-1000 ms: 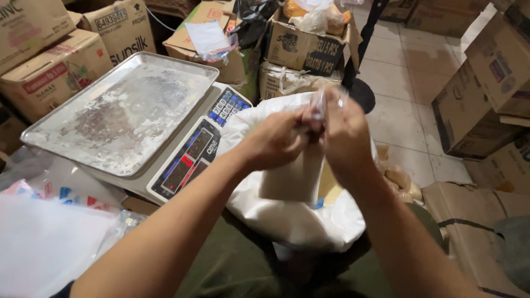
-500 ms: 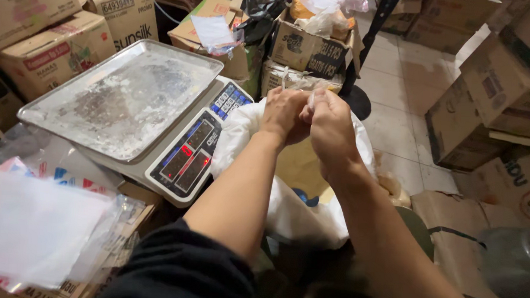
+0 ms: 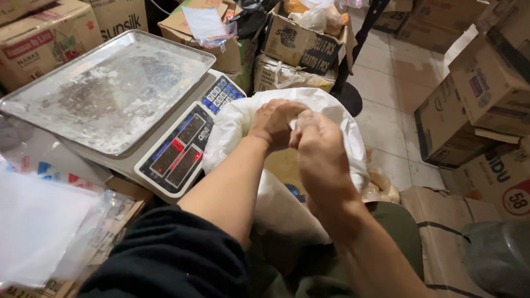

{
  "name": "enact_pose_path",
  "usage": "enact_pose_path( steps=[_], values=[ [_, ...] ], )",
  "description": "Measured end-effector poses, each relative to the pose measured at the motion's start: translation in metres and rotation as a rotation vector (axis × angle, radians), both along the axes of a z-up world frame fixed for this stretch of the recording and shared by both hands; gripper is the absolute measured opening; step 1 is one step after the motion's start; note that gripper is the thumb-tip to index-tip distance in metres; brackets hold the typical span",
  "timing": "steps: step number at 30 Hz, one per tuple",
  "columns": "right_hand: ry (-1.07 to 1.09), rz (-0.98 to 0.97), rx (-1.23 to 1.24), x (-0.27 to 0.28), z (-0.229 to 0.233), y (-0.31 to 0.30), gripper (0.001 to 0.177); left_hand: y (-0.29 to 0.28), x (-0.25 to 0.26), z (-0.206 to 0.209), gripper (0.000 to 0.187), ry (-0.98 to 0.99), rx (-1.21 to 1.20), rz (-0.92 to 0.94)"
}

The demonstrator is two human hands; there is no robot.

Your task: The person scoops a yellow powder from a large sack into a plastic bag using a blue scoop, places the bag on a digital scale, and adjusts the amount to reach a target weight. The person then ties the bag closed and sets it aside before repeating the process with a new bag.

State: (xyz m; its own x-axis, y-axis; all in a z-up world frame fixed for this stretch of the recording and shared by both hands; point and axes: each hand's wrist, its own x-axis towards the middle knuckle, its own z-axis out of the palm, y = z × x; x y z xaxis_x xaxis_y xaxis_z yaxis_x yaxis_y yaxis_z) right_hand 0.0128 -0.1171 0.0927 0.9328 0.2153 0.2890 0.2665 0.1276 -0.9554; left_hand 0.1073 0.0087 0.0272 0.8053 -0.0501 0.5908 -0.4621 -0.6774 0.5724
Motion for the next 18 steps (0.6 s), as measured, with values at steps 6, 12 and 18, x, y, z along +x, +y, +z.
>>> enact_pose_path(
  steps=[6,12,18],
  values=[
    [0.005,0.056,-0.009,0.025,0.0,0.013,0.033,0.008,-0.003,0.001,0.027,0.318,0.2,0.178],
    [0.104,0.07,0.054,0.068,0.019,0.02,0.034,0.019,-0.016,0.0,0.047,0.175,-0.105,-0.052],
    [0.292,0.069,0.136,0.083,0.047,0.002,0.022,0.024,-0.028,0.012,0.024,0.15,-0.354,-0.412]
  ],
)
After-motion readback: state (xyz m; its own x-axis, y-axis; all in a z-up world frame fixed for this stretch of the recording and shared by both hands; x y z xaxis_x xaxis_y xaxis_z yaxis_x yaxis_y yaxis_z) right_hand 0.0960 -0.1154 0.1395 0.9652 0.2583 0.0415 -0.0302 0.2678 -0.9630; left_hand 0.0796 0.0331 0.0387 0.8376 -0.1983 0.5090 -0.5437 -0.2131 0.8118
